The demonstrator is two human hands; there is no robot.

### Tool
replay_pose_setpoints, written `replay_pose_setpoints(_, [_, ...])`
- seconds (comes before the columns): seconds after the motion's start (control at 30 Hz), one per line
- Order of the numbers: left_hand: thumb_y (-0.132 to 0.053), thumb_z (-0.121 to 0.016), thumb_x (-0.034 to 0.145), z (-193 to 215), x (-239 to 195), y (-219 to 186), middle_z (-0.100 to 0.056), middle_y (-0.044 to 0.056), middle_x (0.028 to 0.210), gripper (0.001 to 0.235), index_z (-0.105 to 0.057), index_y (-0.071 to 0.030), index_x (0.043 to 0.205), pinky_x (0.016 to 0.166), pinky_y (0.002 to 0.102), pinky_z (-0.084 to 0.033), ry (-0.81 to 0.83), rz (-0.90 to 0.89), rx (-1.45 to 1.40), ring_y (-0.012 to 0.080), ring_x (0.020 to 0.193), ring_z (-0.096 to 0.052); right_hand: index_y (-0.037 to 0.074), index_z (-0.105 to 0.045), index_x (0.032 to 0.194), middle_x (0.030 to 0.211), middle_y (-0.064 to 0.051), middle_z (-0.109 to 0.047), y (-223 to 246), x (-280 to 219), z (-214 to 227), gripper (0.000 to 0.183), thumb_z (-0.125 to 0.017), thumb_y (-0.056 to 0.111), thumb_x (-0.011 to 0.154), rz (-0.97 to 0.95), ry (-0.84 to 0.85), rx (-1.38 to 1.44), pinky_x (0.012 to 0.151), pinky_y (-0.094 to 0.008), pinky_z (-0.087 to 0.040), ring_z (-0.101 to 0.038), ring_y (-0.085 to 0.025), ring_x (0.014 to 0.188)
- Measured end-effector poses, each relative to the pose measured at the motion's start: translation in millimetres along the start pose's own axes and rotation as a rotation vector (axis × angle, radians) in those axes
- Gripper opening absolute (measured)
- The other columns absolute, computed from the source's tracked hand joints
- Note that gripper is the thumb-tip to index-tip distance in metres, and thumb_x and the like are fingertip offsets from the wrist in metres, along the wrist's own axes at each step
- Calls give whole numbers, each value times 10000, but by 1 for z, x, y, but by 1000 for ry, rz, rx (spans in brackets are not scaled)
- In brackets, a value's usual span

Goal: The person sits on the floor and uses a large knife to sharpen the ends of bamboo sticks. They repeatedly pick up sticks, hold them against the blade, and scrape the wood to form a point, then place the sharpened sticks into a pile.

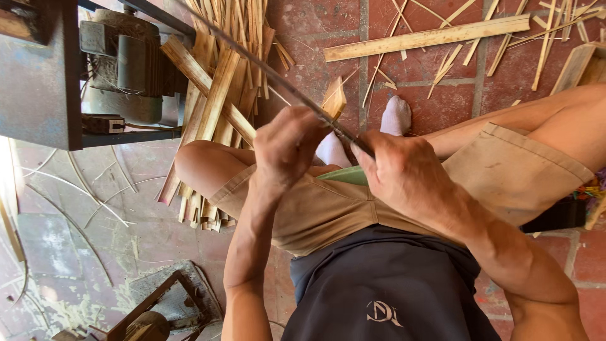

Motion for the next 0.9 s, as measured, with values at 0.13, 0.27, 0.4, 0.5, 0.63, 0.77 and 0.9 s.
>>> replay_pose_setpoints(0.13, [-37,-816,961,-2,-7,-4,-707,89,985,277,-611,-46,1148,649,280,-569,-34,5,4,147,787,-710,-7,-596,842,629,-194,-594,40,18,44,202,-683,127,965,18,-78,40,493,-461,-478,-631,-378,563])
replay_pose_setpoints(0.27, [9,-788,972,-6,-37,-5,-703,86,1014,275,-616,-65,1175,656,303,-560,-55,76,-9,165,784,-710,-53,-590,992,717,-200,-632,71,10,81,159,-580,105,980,241,-153,169,525,-435,-515,-671,-353,625])
replay_pose_setpoints(0.4, [29,-752,1000,-17,-26,24,-681,93,1075,280,-594,-64,1211,714,310,-599,-146,77,-74,195,844,-730,-28,-601,881,559,-192,-583,31,36,44,234,-641,154,1023,-171,78,-22,445,-438,-456,-589,-310,448])
replay_pose_setpoints(0.5, [27,-805,925,-24,0,48,-654,108,910,288,-690,-23,1184,637,339,-530,-11,61,-4,213,736,-648,-34,-616,918,516,-139,-571,-5,32,35,188,-626,135,999,-151,176,-217,370,-402,-437,-557,-243,397])
replay_pose_setpoints(0.63, [-13,-823,964,-21,15,47,-694,76,949,185,-696,-56,1092,689,315,-558,-70,-45,-22,186,793,-675,-49,-596,896,633,-108,-571,-28,35,46,113,-605,43,959,209,-59,-715,385,-335,-446,-561,-179,489])
replay_pose_setpoints(0.77, [-26,-845,920,-11,31,37,-680,54,898,213,-690,-64,1059,704,351,-526,-132,-127,59,204,809,-648,-8,-608,870,553,-89,-586,-20,45,49,251,-632,173,1042,-77,184,-330,331,-360,-430,-545,-214,396])
replay_pose_setpoints(0.9, [7,-851,893,-2,9,33,-670,62,898,272,-686,-33,1106,687,346,-523,-110,1,50,207,787,-652,-21,-606,898,612,-141,-574,-7,20,18,222,-663,142,1037,16,-43,-91,421,-390,-441,-587,-235,461])
Point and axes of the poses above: each hand's wrist, its own x-axis towards the middle knuckle, its own z-axis out of the back of the hand, y = z × x, the point moved 3 cm from there along x, towards the middle knuckle
